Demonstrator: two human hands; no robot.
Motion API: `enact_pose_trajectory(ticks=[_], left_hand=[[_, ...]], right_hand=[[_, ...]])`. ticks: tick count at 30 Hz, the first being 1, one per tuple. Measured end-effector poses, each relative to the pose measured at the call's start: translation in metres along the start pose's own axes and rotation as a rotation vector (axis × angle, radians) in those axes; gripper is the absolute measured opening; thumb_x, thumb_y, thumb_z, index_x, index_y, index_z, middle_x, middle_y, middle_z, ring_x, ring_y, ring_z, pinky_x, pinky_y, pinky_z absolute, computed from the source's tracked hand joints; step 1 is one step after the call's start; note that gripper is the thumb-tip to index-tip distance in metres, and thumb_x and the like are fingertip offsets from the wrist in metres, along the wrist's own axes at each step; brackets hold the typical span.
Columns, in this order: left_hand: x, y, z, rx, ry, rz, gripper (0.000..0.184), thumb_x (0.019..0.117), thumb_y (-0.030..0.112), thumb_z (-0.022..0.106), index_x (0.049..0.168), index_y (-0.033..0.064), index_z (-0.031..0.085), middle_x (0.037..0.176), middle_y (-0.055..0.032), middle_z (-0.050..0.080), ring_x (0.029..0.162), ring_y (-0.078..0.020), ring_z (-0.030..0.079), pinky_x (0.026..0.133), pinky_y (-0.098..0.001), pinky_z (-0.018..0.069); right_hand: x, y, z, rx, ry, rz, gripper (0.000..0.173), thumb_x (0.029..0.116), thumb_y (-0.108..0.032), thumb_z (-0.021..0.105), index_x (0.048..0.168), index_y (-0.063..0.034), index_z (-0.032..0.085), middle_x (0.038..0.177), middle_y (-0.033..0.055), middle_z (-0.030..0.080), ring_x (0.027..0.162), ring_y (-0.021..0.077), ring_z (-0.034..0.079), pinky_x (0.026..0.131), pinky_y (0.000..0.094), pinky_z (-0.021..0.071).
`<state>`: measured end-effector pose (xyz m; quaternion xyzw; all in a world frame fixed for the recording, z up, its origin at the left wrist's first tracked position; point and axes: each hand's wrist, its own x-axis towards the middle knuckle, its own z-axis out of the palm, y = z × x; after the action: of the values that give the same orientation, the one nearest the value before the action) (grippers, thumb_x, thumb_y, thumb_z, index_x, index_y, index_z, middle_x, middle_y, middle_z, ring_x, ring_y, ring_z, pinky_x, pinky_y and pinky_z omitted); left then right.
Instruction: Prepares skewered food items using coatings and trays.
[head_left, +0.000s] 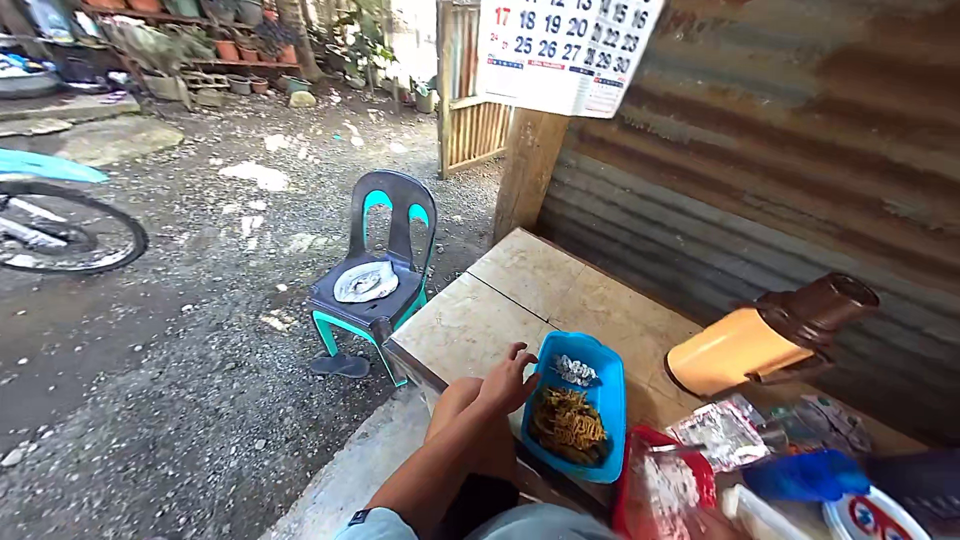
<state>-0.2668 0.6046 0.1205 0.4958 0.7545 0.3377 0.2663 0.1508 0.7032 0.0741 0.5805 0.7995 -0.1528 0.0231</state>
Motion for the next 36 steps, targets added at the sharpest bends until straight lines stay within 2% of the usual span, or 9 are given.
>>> enact_pose_trajectory(ticks=[2,4,8,13,18,24,27,33,36], left_hand=[[-0.001,0.002,-0.004,0.025,0.004,0.014,0.039,0.1024,0.027,0.059,0.135,0.0059,0.061,0.159,-0.0189,0.040,0.117,-0.0298,0.066,0.098,-0.0454,0.0552],[-0.001,-0.003,-0.002,0.061,-0.005,0.044,0.039,0.1031,0.027,0.060,0.134,0.0032,0.062,0.157,-0.0208,0.042,0.117,-0.0312,0.066,0.098,-0.0460,0.0547],[0.002,-0.025,0.009,0.084,0.033,0.158,0.035,0.1008,0.021,0.065,0.129,0.0001,0.064,0.153,-0.0245,0.044,0.105,-0.0320,0.069,0.084,-0.0469,0.0597],[-0.002,-0.013,0.009,0.070,0.046,0.129,0.034,0.1013,0.015,0.062,0.129,-0.0040,0.061,0.154,-0.0287,0.039,0.104,-0.0343,0.068,0.083,-0.0475,0.0592],[0.002,-0.016,0.013,0.078,0.065,0.135,0.032,0.1025,0.017,0.061,0.128,-0.0021,0.062,0.154,-0.0272,0.040,0.099,-0.0320,0.069,0.080,-0.0455,0.0590],[0.000,-0.013,0.012,0.082,0.071,0.129,0.030,0.1031,0.016,0.059,0.127,-0.0028,0.062,0.152,-0.0269,0.040,0.099,-0.0294,0.068,0.080,-0.0422,0.0589],[-0.001,-0.012,0.010,0.085,0.068,0.125,0.031,0.1035,0.017,0.059,0.128,-0.0026,0.061,0.153,-0.0273,0.040,0.100,-0.0301,0.068,0.081,-0.0428,0.0587],[0.001,-0.013,0.010,0.086,0.063,0.107,0.032,0.1042,0.019,0.059,0.129,-0.0006,0.062,0.155,-0.0254,0.039,0.101,-0.0294,0.069,0.082,-0.0438,0.0593],[0.001,-0.010,0.010,0.085,0.070,0.103,0.031,0.1041,0.018,0.059,0.128,-0.0011,0.062,0.154,-0.0252,0.039,0.100,-0.0290,0.068,0.081,-0.0431,0.0590]], right_hand=[[-0.003,-0.011,0.009,-0.076,0.024,-0.002,0.032,0.1026,-0.019,0.057,0.113,0.0065,0.074,0.126,0.0322,0.066,0.129,0.0507,0.056,0.111,0.0701,0.0364],[-0.006,-0.033,0.000,-0.154,-0.052,0.095,0.033,0.1042,-0.019,0.055,0.117,0.0065,0.072,0.132,0.0308,0.063,0.135,0.0481,0.052,0.114,0.0689,0.0332],[-0.004,-0.050,-0.012,-0.116,-0.103,0.127,0.030,0.1025,-0.011,0.055,0.123,0.0036,0.072,0.140,0.0281,0.060,0.140,0.0479,0.047,0.118,0.0701,0.0246],[-0.004,-0.018,-0.003,-0.164,-0.100,0.138,0.024,0.1026,-0.017,0.059,0.115,-0.0108,0.078,0.129,0.0167,0.068,0.131,0.0397,0.054,0.112,0.0663,0.0312],[-0.010,-0.011,0.003,-0.176,-0.039,0.108,0.020,0.0993,-0.018,0.064,0.111,-0.0119,0.080,0.120,0.0149,0.070,0.124,0.0384,0.057,0.110,0.0652,0.0332],[0.000,-0.019,0.013,-0.245,-0.064,0.127,0.019,0.0979,-0.009,0.062,0.104,-0.0120,0.081,0.123,0.0166,0.068,0.128,0.0398,0.054,0.107,0.0668,0.0341],[-0.003,-0.026,0.000,-0.151,-0.071,0.106,0.021,0.1002,-0.016,0.061,0.107,-0.0134,0.081,0.120,0.0155,0.069,0.127,0.0389,0.054,0.110,0.0661,0.0311],[-0.011,-0.005,-0.034,-0.077,0.388,-0.045,0.018,0.0981,-0.014,0.063,0.094,-0.0078,0.079,0.100,0.0131,0.075,0.108,0.0396,0.066,0.096,0.0686,0.0413],[-0.007,0.021,-0.025,-0.096,0.417,-0.011,0.017,0.0982,-0.013,0.063,0.096,-0.0079,0.080,0.104,0.0130,0.075,0.111,0.0402,0.065,0.097,0.0673,0.0411]])
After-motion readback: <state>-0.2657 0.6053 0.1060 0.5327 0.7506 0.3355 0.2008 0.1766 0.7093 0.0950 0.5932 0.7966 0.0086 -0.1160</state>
